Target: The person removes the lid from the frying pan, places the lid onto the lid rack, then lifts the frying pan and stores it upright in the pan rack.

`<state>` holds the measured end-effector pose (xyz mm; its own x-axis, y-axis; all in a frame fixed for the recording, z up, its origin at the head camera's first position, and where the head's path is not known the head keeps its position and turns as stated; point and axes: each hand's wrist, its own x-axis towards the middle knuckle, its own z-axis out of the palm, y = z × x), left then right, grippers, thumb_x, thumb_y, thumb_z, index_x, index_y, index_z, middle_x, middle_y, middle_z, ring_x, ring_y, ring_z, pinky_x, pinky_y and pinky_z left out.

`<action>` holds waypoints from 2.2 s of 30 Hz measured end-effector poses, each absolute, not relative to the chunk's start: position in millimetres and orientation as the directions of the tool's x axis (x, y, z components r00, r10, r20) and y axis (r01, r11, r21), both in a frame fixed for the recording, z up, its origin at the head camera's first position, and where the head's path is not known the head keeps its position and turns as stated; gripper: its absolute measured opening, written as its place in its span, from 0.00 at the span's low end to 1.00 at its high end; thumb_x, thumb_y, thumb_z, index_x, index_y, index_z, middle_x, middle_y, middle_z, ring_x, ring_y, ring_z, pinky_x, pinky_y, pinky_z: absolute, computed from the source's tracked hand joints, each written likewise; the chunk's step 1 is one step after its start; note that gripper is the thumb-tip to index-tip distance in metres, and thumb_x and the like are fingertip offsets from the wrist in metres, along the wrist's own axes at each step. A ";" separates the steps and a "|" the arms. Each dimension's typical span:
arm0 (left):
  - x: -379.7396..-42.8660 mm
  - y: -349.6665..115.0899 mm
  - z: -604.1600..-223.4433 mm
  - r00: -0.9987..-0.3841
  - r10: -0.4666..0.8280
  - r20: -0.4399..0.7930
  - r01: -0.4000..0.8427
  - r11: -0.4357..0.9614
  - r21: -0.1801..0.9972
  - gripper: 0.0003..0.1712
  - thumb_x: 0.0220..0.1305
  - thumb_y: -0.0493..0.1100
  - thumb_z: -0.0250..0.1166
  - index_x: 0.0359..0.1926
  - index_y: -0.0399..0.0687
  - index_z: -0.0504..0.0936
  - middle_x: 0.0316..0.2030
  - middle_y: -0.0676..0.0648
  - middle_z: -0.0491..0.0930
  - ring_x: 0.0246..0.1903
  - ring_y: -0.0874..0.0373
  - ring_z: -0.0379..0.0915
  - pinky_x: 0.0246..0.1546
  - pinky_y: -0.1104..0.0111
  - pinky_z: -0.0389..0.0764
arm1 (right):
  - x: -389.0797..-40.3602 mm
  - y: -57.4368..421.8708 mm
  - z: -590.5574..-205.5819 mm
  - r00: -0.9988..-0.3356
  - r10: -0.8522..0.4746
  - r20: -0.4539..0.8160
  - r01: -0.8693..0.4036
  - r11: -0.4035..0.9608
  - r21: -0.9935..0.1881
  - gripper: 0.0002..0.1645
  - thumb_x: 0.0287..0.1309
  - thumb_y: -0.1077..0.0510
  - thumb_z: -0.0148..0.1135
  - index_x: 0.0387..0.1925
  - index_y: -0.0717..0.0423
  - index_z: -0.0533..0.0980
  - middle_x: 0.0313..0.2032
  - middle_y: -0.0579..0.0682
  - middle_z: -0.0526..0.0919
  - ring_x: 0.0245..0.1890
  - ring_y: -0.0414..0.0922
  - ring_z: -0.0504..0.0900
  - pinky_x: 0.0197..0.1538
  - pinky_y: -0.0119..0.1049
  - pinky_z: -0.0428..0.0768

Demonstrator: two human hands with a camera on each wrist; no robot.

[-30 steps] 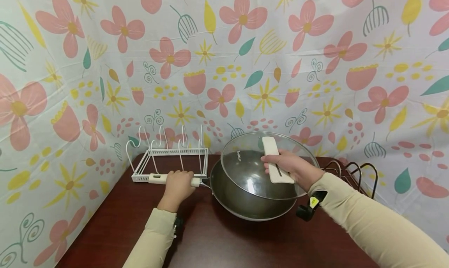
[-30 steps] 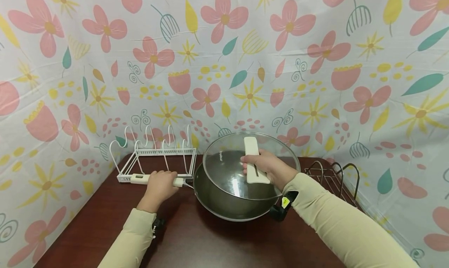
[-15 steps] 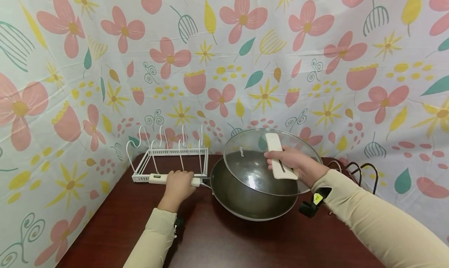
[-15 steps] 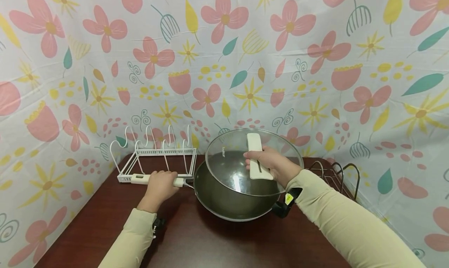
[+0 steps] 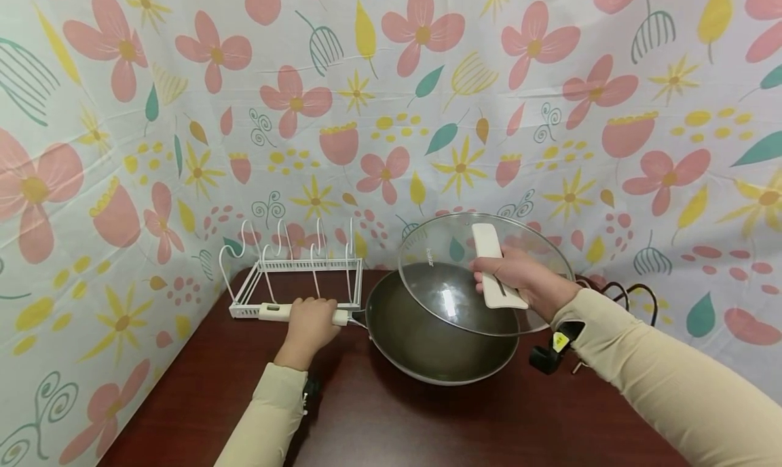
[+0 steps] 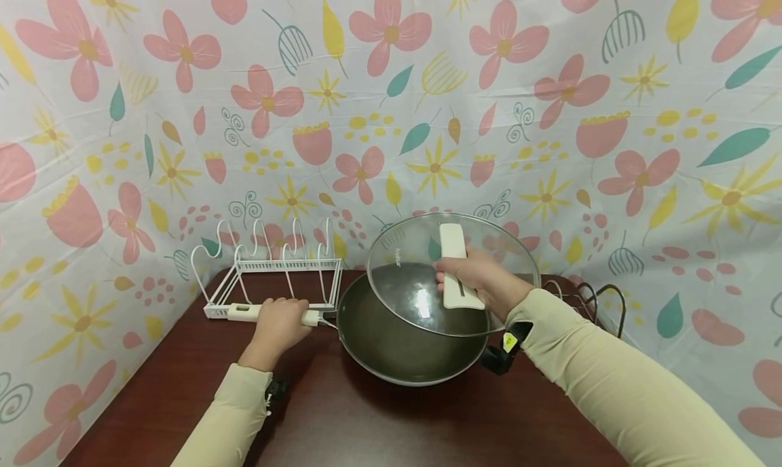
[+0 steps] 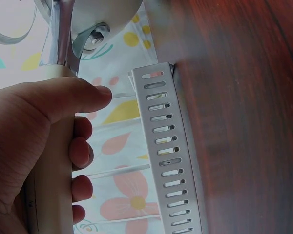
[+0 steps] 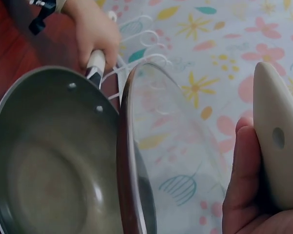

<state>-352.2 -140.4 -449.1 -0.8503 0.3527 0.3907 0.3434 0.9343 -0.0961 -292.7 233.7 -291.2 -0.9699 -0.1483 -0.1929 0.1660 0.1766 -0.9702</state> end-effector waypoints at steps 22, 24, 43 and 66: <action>-350.5 -140.0 -448.1 -0.851 0.351 0.391 0.343 0.935 -0.093 0.13 0.46 0.48 0.76 0.29 0.49 0.82 0.24 0.49 0.82 0.27 0.48 0.76 0.33 0.54 0.73 | -296.7 248.5 -291.8 -0.976 -0.139 -0.165 0.130 0.227 -0.965 0.28 0.68 0.63 0.53 0.63 0.65 0.54 0.23 0.45 0.79 0.20 0.36 0.82 0.26 0.32 0.82; -350.2 -139.9 -447.8 -0.849 0.353 0.394 0.346 0.934 -0.091 0.13 0.45 0.48 0.76 0.29 0.49 0.82 0.24 0.49 0.82 0.27 0.48 0.76 0.33 0.54 0.73 | -296.5 250.4 -291.5 -0.977 -0.140 -0.162 0.127 0.231 -0.965 0.29 0.68 0.63 0.53 0.64 0.65 0.54 0.23 0.45 0.79 0.20 0.36 0.82 0.26 0.32 0.82; -353.7 -141.4 -450.2 -0.847 0.354 0.397 0.344 0.934 -0.100 0.16 0.45 0.50 0.78 0.32 0.50 0.83 0.26 0.49 0.83 0.28 0.48 0.77 0.34 0.54 0.73 | -292.4 284.2 -278.0 -0.982 -0.114 -0.150 0.109 0.303 -0.947 0.25 0.68 0.63 0.53 0.60 0.65 0.57 0.22 0.42 0.79 0.20 0.36 0.82 0.26 0.33 0.82; -297.0 -73.0 -391.0 -0.687 0.496 0.531 0.584 0.811 -0.003 0.24 0.52 0.39 0.67 0.53 0.46 0.80 0.44 0.43 0.78 0.44 0.43 0.72 0.48 0.51 0.75 | -283.9 343.1 -257.1 -0.983 -0.086 -0.164 0.108 0.450 -0.886 0.14 0.72 0.61 0.50 0.49 0.62 0.58 0.22 0.42 0.79 0.22 0.36 0.82 0.27 0.34 0.83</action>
